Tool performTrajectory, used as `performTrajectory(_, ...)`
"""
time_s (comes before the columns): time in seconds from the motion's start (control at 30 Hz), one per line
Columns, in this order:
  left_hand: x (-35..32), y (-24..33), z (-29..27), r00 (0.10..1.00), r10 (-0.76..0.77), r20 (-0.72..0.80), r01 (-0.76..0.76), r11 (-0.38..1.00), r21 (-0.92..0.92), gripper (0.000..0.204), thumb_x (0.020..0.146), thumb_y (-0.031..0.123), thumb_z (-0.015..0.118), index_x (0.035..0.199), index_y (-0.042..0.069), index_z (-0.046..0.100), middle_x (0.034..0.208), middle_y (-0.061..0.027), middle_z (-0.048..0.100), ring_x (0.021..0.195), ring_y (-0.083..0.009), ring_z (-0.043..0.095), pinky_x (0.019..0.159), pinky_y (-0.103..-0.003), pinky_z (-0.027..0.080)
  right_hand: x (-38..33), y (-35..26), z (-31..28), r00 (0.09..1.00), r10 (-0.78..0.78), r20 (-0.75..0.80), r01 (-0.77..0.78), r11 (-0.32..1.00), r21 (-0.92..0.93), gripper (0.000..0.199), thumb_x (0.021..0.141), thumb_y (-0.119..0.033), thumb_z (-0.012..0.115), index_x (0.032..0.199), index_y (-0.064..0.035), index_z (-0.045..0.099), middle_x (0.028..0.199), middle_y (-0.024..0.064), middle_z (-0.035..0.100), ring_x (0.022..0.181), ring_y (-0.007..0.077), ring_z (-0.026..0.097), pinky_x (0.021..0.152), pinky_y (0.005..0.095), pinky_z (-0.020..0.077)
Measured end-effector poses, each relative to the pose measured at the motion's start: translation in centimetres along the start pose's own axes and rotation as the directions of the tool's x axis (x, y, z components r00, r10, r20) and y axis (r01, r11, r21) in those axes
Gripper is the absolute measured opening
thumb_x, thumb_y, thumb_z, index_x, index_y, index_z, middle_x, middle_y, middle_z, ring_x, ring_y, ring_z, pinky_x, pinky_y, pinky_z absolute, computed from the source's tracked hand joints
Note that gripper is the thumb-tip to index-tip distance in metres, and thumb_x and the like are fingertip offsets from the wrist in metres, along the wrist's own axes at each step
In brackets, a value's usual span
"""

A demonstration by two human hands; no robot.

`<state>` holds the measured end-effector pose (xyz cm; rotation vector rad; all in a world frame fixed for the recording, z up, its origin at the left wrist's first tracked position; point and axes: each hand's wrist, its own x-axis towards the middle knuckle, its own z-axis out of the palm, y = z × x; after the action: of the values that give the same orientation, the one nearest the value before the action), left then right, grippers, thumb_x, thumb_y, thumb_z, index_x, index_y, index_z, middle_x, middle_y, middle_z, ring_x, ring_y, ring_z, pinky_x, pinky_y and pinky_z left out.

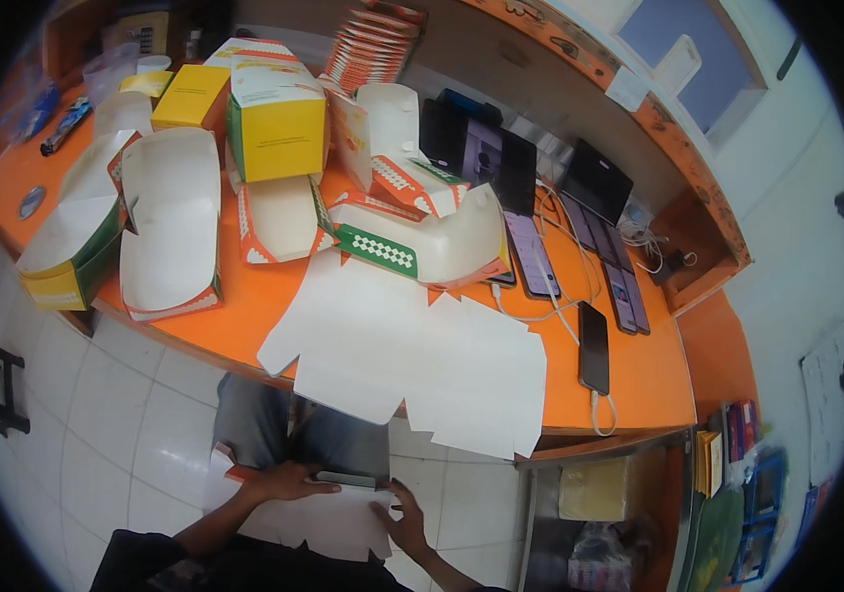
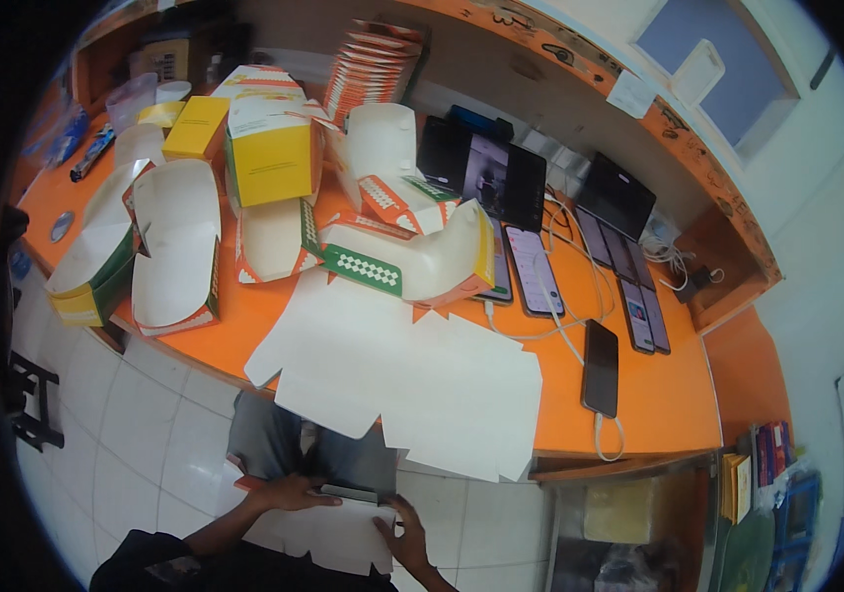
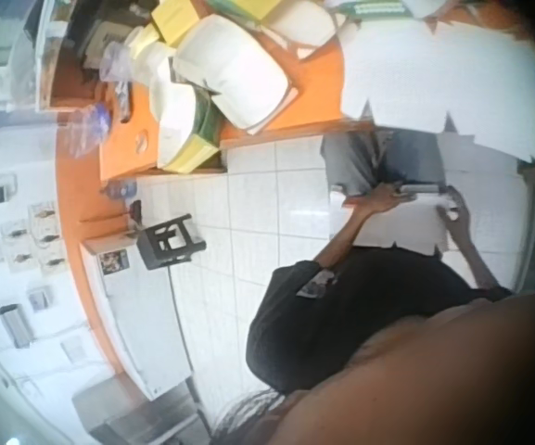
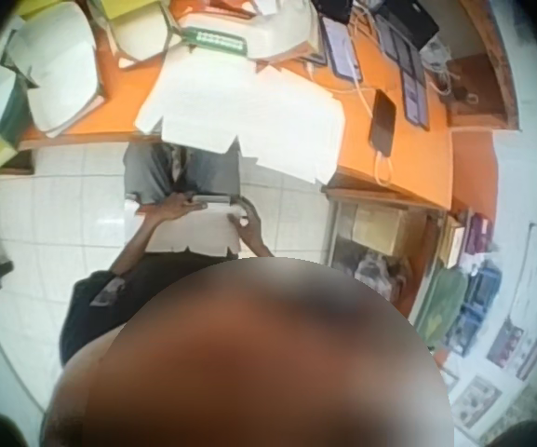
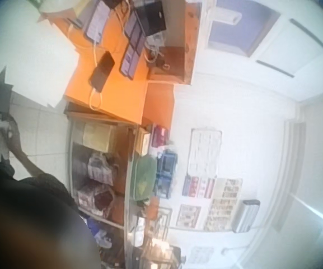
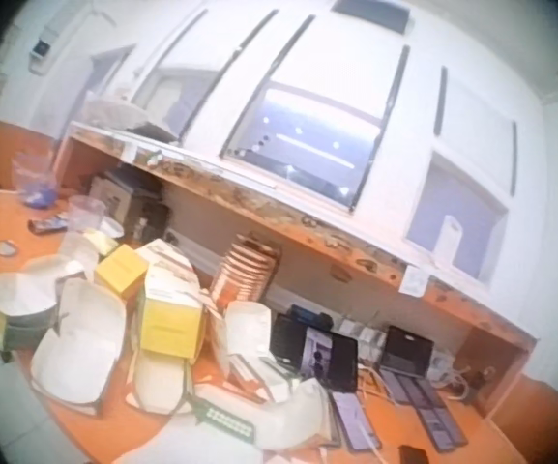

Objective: The person assembles small paper food boxes by folding flat printed sheets along scored lines and tucking flaps to form the box shape. They handle multiple sheets one at a time, fold edges, and place finished boxes on the orange counter.

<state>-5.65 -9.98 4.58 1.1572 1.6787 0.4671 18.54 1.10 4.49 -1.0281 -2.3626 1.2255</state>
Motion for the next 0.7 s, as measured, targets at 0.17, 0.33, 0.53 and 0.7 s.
performTrajectory(0.17,0.5,0.2,-1.8,0.993,0.070,-0.094,-0.078,0.993,-0.088,0.052,0.088,0.047,0.052,0.111,0.001,0.056,0.095,-0.0246,0.063,0.092,-0.0364,0.061,0.079,-0.042,0.047,3.2,0.1,0.0,0.953,0.301,0.014,-0.299,0.936,0.186,0.054,0.072,-0.020,0.079,0.117,-0.0036,0.053,0.106,0.0145,0.060,0.080,0.0177,0.063,0.068,0.0295,0.0525)
performTrajectory(0.33,2.0,2.3,-2.1,0.955,-0.077,-0.287,0.026,0.984,-0.178,0.048,0.091,0.042,0.050,0.112,-0.001,0.055,0.096,-0.0246,0.063,0.092,-0.0352,0.062,0.078,-0.041,0.047,6.8,1.6,-0.5,0.991,0.088,-0.105,-0.095,0.993,-0.068,0.056,0.075,-0.019,0.075,0.124,-0.0063,0.051,0.104,0.0125,0.063,0.088,0.0189,0.062,0.079,0.0307,0.0490)
performTrajectory(0.53,5.2,3.0,-2.3,0.943,-0.078,-0.325,-0.033,0.946,-0.322,0.051,0.093,0.040,0.045,0.117,-0.004,0.052,0.105,-0.0258,0.060,0.099,-0.0373,0.058,0.086,-0.040,0.044,13.0,8.6,-3.7,0.999,0.046,0.013,-0.047,0.999,0.010,0.037,0.079,-0.017,0.069,0.113,-0.0072,0.060,0.106,0.0113,0.063,0.092,0.0242,0.060,0.082,0.0341,0.0478)
performTrajectory(0.7,7.5,3.4,-2.1,0.961,-0.245,-0.126,0.103,0.745,-0.660,0.049,0.094,0.039,0.045,0.120,-0.003,0.048,0.111,-0.0190,0.057,0.099,-0.0281,0.057,0.084,-0.039,0.047,18.1,13.4,-3.6,0.905,-0.415,0.092,0.410,0.793,-0.451,0.029,0.081,-0.024,0.065,0.102,-0.0045,0.061,0.099,0.0135,0.063,0.091,0.0278,0.060,0.080,0.0415,0.0470)
